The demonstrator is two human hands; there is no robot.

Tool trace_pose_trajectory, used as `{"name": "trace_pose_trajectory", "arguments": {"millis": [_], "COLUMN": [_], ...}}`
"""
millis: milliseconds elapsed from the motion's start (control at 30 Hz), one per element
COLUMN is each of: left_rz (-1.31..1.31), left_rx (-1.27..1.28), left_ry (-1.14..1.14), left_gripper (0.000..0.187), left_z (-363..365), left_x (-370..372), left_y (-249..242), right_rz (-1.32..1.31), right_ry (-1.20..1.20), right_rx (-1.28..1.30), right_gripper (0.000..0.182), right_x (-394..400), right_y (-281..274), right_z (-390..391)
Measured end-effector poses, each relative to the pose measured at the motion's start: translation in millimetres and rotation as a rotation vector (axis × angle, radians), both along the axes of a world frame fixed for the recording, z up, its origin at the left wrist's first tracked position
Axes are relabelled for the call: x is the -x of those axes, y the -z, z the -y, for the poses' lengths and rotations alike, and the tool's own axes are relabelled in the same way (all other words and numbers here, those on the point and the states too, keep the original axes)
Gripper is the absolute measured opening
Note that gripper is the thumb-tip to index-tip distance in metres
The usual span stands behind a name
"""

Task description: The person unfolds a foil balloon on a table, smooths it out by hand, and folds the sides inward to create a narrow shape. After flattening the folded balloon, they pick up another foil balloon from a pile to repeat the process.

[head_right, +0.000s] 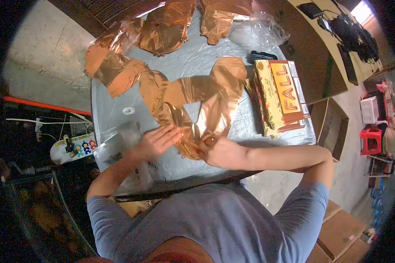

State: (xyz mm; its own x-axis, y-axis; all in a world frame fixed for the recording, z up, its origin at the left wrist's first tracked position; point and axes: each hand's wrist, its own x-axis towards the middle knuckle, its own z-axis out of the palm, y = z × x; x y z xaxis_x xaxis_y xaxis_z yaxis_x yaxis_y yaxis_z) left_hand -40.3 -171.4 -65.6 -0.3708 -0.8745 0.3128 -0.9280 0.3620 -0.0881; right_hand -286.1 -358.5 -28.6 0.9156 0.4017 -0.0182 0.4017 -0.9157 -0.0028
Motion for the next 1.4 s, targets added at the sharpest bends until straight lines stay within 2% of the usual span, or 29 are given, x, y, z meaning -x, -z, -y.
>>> {"name": "trace_pose_trajectory", "arguments": {"millis": [67,100,133,233,267,300,333,367,433,467,533,567,667,700,767,800,933,1000,1133,1200,1233,1300,1400], "left_rz": [-0.021,-0.020,-0.024,-0.014,-0.003,-0.002,0.000,0.003,0.009,0.014,0.007,-0.006,-0.017,-0.026,-0.028,-0.028,-0.014,-0.028,-0.083,-0.146,-0.148,-0.145,-0.234], "left_rx": [-0.008,-0.009,-0.055,-0.098,-0.096,-0.094,-0.105,-0.113,-0.136,-0.164,-0.169,-0.179,-0.190,-0.196,-0.192,-0.187,-0.183,-0.217,-0.347,-0.299,-0.295,-0.128,-0.060], "left_ry": [0.009,0.011,0.003,-0.005,-0.004,-0.004,-0.007,-0.011,-0.024,-0.036,-0.050,-0.059,-0.079,-0.099,-0.092,-0.081,-0.067,-0.076,-0.003,0.121,0.116,0.138,0.077], "left_gripper": [0.034,0.034,0.034,0.033,0.033,0.033,0.033,0.033,0.034,0.034,0.035,0.036,0.036,0.035,0.035,0.034,0.035,0.038,0.044,0.050,0.050,0.053,0.054], "left_z": [-10,-14,-17,-25,-28,-30,-33,-34,-40,-43,-50,-53,-56,-56,-54,-54,-52,-54,-43,-34,-25,-1,56], "left_x": [9,12,15,15,14,14,14,15,17,18,20,21,25,27,28,28,25,24,15,6,0,-14,-39], "left_y": [5,2,-4,-6,-5,-6,-7,-8,-14,-16,-11,-9,-8,-8,-8,-8,-5,-5,-42,-50,-52,-56,-61], "right_rz": [-0.162,-0.161,-0.438,-0.642,-0.576,-0.670,-0.293,-0.168,0.178,0.181,0.373,0.377,0.528,0.528,0.134,0.298,0.308,0.313,0.478,0.441,0.441,0.367,0.382], "right_ry": [0.037,0.039,0.030,-0.023,0.037,0.414,0.405,0.572,0.745,0.740,0.826,0.825,0.684,0.682,0.782,0.750,0.691,0.772,0.801,0.900,0.894,0.969,1.018], "right_rx": [0.001,0.000,-0.068,-0.616,-0.684,-0.709,-0.631,-0.637,-0.445,-0.442,-0.163,-0.162,0.031,0.031,0.121,0.137,0.153,0.075,-0.037,-0.155,-0.152,-0.261,-0.316], "right_gripper": [0.044,0.044,0.044,0.027,0.022,0.020,0.017,0.014,0.018,0.018,0.016,0.016,0.020,0.020,0.021,0.021,0.022,0.022,0.019,0.034,0.034,0.049,0.054], "right_x": [8,4,-6,-41,-58,-75,-91,-112,-149,-164,-186,-190,-198,-201,-204,-200,-195,-197,-202,-202,-203,-204,-203], "right_y": [-3,-20,-36,-23,-28,-50,-43,-34,4,22,39,44,55,53,53,55,51,51,68,59,56,50,40], "right_z": [-6,-3,7,76,108,130,159,186,244,262,280,279,266,265,258,251,252,257,285,290,292,296,298]}}
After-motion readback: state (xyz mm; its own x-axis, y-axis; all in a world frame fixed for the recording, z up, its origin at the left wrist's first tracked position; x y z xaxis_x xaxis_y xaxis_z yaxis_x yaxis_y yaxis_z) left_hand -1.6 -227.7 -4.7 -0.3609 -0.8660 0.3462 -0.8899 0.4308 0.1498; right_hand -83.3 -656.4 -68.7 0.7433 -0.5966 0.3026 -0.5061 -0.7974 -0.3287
